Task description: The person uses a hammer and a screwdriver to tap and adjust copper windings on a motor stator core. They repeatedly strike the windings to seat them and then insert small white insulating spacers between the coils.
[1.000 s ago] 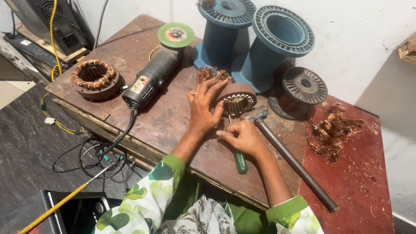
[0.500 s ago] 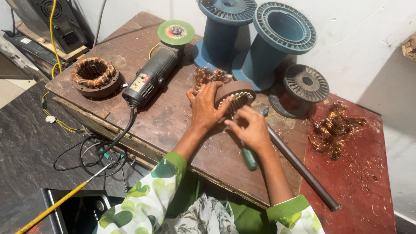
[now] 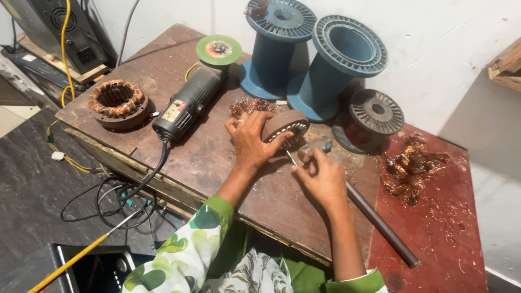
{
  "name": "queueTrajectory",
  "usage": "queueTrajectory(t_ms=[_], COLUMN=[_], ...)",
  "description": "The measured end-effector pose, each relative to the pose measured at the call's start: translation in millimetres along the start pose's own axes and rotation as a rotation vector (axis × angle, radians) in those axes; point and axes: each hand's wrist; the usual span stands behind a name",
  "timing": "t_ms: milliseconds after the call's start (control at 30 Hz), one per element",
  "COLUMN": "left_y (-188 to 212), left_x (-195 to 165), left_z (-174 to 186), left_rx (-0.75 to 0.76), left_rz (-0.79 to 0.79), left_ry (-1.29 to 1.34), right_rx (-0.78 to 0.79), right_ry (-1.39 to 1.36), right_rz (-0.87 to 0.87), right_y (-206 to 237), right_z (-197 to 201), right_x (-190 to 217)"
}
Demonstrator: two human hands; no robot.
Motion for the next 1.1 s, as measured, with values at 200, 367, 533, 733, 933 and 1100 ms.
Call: queueTrajectory(t_ms=[200,367,533,733,933,1100], left_y=[-1,1,-6,-35,-58,-67], left_x=[0,-5,-25,-46,-36,-28], left_z=[-4,-5,-4,-7,-5,-15], left_rx=[0.086,0.043,-0.015,0.218,0.313,0.404], left_rz=[-0.048,-0.115,-0.208,0.002,0.065,0.137], left_ry=[-0.091,-0.058,-0.1,-0.088,-0.202,-0.159], right_rx=[0.021,-0.036,-0.051,-0.076,-0.026,-0.122], right_ry=[0.068,0.045,-0.165,-0.111,-0.022,0.1], right_rz=[0.072,0.129,0.196,0.223,0.161,0.192], right_y=[1,-1,-7,-9,0,16], right_z=[-6,-9,-15,-17,-7,-14], right_x=[3,-2,-11,-6,13,20])
Point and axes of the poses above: each hand's wrist, its own y-axis away from the middle knuckle, its own z-axis out of the back of the hand, x = y × z, and after that the axes turned 10 degrees about x, right-handed
